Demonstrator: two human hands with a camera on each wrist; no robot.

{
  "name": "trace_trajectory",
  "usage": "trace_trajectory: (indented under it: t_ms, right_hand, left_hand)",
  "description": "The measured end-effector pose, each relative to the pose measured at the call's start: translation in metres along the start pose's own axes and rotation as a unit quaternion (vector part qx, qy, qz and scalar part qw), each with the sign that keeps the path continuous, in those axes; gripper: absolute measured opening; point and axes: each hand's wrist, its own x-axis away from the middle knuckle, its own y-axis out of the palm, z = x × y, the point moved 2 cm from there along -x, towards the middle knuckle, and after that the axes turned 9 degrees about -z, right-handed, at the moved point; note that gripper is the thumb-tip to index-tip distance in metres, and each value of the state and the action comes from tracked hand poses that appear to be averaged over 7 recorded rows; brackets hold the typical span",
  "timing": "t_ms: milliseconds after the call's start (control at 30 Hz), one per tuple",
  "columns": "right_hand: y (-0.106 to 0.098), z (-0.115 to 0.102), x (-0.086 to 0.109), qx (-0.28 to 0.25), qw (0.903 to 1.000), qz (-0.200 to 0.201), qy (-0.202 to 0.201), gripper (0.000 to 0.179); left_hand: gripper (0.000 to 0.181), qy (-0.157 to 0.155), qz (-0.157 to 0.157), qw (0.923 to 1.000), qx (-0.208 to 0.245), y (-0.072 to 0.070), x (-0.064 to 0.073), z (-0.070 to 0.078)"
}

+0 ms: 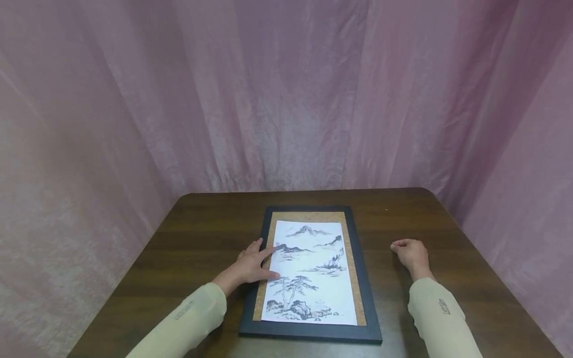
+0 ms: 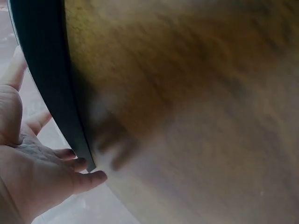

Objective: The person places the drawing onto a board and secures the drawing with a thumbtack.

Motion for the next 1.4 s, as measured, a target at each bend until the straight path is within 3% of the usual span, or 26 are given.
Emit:
trace_trajectory:
  t_ms: [300,467,867,1400]
  right_hand:
    - [0.0024,0.0007,0.0007,-0.006,1.0000,0.003,0.001,0.037]
    - [0.0037,-0.0013,0.0031,-0.026,0.9993,0.024,0.010,0.036]
    - [-0.0008,-0.0057,0.0026,-0.028,0.9981,0.055,-0.003,0.037]
    - [-0.0013,-0.0091,0.0023,-0.083,0.9945,0.064,0.006,0.039]
  left_hand:
    - [0.082,0.004,-0.021,0.9996,0.015,0.0017,0.0032,-0.0022]
    - [0.082,0.003,-0.028,0.9995,0.012,0.0019,0.0042,-0.0027]
    - [0.083,0.006,-0.031,0.9993,0.022,0.0032,0.0036,-0.0036]
    - [0.083,0.001,-0.031,0.9992,0.027,0.0024,0.0040,-0.0025]
